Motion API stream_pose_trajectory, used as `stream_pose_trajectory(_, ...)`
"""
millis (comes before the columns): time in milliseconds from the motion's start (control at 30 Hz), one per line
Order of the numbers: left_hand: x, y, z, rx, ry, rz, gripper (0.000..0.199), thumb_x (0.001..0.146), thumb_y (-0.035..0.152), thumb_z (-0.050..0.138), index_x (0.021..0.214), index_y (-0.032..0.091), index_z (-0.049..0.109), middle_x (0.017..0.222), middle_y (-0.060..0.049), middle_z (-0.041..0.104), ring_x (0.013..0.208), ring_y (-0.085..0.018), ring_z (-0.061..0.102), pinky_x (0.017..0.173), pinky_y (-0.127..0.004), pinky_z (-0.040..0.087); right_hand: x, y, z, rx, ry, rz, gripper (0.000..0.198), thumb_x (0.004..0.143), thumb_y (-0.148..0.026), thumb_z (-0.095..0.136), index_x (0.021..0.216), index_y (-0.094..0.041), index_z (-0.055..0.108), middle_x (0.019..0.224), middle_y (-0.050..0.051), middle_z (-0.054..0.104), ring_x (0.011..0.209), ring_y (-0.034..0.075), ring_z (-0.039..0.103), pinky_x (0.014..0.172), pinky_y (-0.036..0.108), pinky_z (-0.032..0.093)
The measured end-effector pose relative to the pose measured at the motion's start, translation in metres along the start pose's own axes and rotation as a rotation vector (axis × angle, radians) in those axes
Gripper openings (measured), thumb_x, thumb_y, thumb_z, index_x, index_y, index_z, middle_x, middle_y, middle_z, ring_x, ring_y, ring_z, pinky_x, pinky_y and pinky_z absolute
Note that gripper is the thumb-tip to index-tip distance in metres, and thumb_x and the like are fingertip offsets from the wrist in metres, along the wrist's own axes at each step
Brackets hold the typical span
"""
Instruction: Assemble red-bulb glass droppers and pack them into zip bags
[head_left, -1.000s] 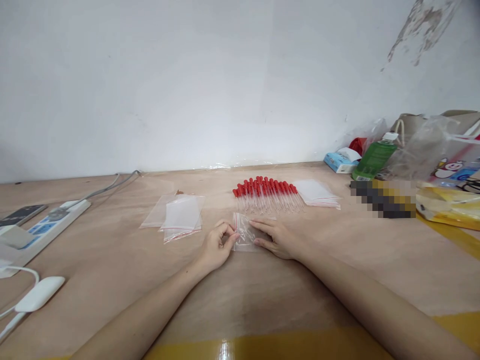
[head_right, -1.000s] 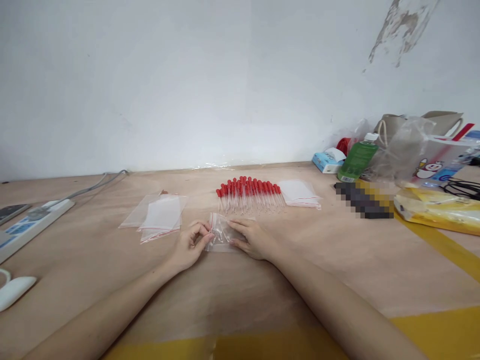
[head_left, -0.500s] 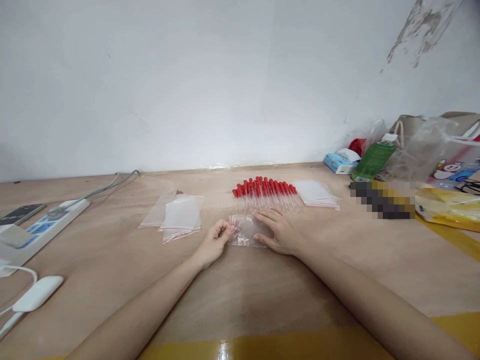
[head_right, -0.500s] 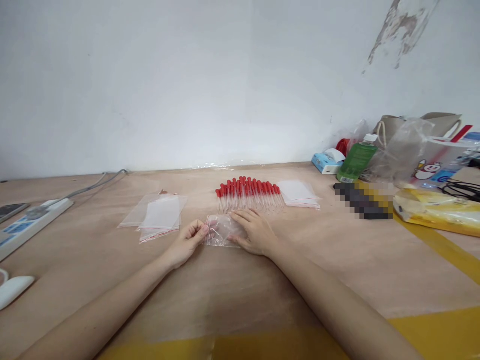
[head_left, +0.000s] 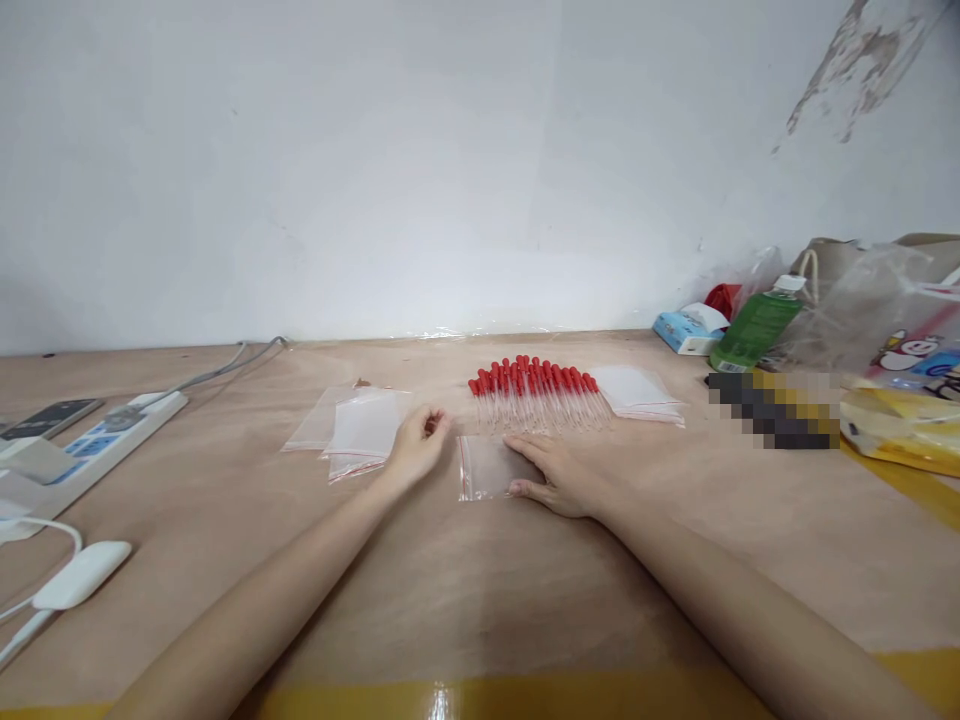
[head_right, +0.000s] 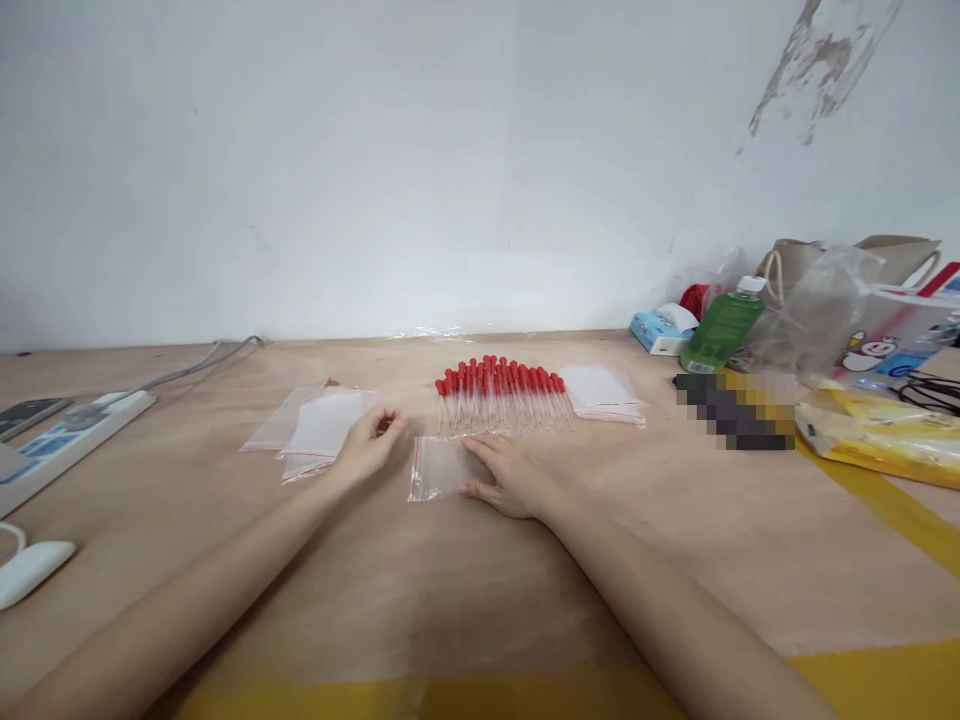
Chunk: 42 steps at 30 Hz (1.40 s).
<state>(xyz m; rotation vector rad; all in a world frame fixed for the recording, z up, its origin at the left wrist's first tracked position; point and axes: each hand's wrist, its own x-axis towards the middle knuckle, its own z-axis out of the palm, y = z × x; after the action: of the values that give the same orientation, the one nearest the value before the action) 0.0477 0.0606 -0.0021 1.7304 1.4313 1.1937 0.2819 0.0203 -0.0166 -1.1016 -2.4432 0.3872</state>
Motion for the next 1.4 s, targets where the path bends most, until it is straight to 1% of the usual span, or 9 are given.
stream_pose_trajectory(133, 0.054, 0.001, 0.011, 0.076, -0.034, 0.013, 0.022, 0.064, 0.032, 0.064, 0.078, 0.016, 0.063, 0.085, -0.006, 0.065, 0.076, -0.018, 0.057, 0.073, -0.028, 0.041, -0.001, -0.002, 0.001, -0.002, 0.034, -0.002, 0.059, 0.080, -0.049, 0.046, 0.129, -0.017, 0.038, 0.126, 0.012, 0.047, 0.114, 0.025, 0.043, 0.094, 0.041, 0.036)
stream_pose_trajectory(300, 0.104, 0.002, 0.044, 0.025, -0.033, -0.052, 0.023, 0.060, 0.030, 0.068, 0.076, 0.014, 0.064, 0.084, -0.009, 0.067, 0.087, -0.022, 0.058, 0.078, -0.028, 0.039, -0.004, 0.000, 0.004, -0.030, 0.073, 0.025, 0.060, 0.080, -0.049, 0.046, 0.128, -0.015, 0.039, 0.128, 0.013, 0.044, 0.116, 0.025, 0.041, 0.096, 0.041, 0.035)
stream_pose_trajectory(533, 0.117, -0.002, 0.062, -0.134, -0.005, -0.162, 0.021, 0.061, 0.034, 0.067, 0.061, 0.014, 0.062, 0.058, -0.004, 0.062, 0.058, -0.016, 0.056, 0.059, -0.027, 0.040, -0.004, -0.001, 0.003, -0.041, 0.079, 0.015, 0.058, 0.081, -0.049, 0.045, 0.127, -0.015, 0.040, 0.128, 0.012, 0.045, 0.116, 0.025, 0.041, 0.096, 0.041, 0.034)
stream_pose_trajectory(633, 0.114, 0.001, 0.055, -0.251, 0.051, -0.198, 0.022, 0.061, 0.034, 0.067, 0.059, 0.013, 0.059, 0.053, -0.002, 0.058, 0.052, -0.013, 0.053, 0.055, -0.025, 0.039, -0.004, -0.002, 0.003, -0.031, 0.084, 0.013, 0.056, 0.081, -0.048, 0.046, 0.127, -0.016, 0.041, 0.127, 0.012, 0.046, 0.116, 0.025, 0.041, 0.096, 0.042, 0.034)
stream_pose_trajectory(767, 0.094, 0.001, 0.022, -0.426, 0.188, -0.187, 0.022, 0.064, 0.036, 0.064, 0.066, 0.015, 0.057, 0.061, 0.001, 0.058, 0.058, -0.010, 0.053, 0.056, -0.022, 0.039, -0.004, 0.000, 0.004, -0.022, 0.081, 0.011, 0.057, 0.081, -0.049, 0.046, 0.127, -0.016, 0.040, 0.127, 0.011, 0.046, 0.115, 0.025, 0.042, 0.095, 0.041, 0.035)
stream_pose_trajectory(900, 0.049, -0.008, -0.021, -0.567, 0.276, -0.156, 0.026, 0.062, 0.038, 0.066, 0.068, 0.016, 0.054, 0.066, 0.002, 0.057, 0.062, -0.008, 0.052, 0.058, -0.020, 0.039, -0.004, 0.003, 0.007, -0.018, 0.079, 0.019, 0.056, 0.081, -0.050, 0.045, 0.127, -0.018, 0.040, 0.125, 0.011, 0.047, 0.113, 0.025, 0.043, 0.093, 0.042, 0.036)
stream_pose_trajectory(1000, 0.012, -0.017, -0.039, -0.628, 0.287, -0.154, 0.031, 0.057, 0.037, 0.071, 0.071, 0.015, 0.054, 0.069, 0.001, 0.058, 0.061, -0.008, 0.052, 0.058, -0.020, 0.040, -0.004, 0.004, 0.007, -0.014, 0.083, 0.023, 0.056, 0.081, -0.050, 0.045, 0.127, -0.019, 0.041, 0.125, 0.011, 0.048, 0.113, 0.026, 0.044, 0.092, 0.043, 0.037)
stream_pose_trajectory(1133, -0.012, -0.023, -0.040, -0.770, 0.297, -0.178, 0.034, 0.052, 0.030, 0.076, 0.075, 0.015, 0.056, 0.068, 0.002, 0.058, 0.059, -0.007, 0.051, 0.056, -0.019, 0.040, -0.004, 0.001, 0.005, -0.027, 0.071, 0.036, 0.056, 0.080, -0.050, 0.045, 0.126, -0.018, 0.041, 0.125, 0.011, 0.048, 0.113, 0.025, 0.043, 0.093, 0.042, 0.036)
stream_pose_trajectory(1400, -0.015, -0.012, -0.030, -0.808, 0.267, -0.225, 0.031, 0.056, 0.025, 0.075, 0.077, 0.015, 0.055, 0.067, 0.002, 0.059, 0.057, -0.006, 0.053, 0.058, -0.020, 0.044, -0.004, 0.000, 0.003, -0.023, 0.066, 0.029, 0.055, 0.080, -0.049, 0.046, 0.125, -0.017, 0.042, 0.124, 0.011, 0.049, 0.112, 0.025, 0.044, 0.093, 0.042, 0.037)
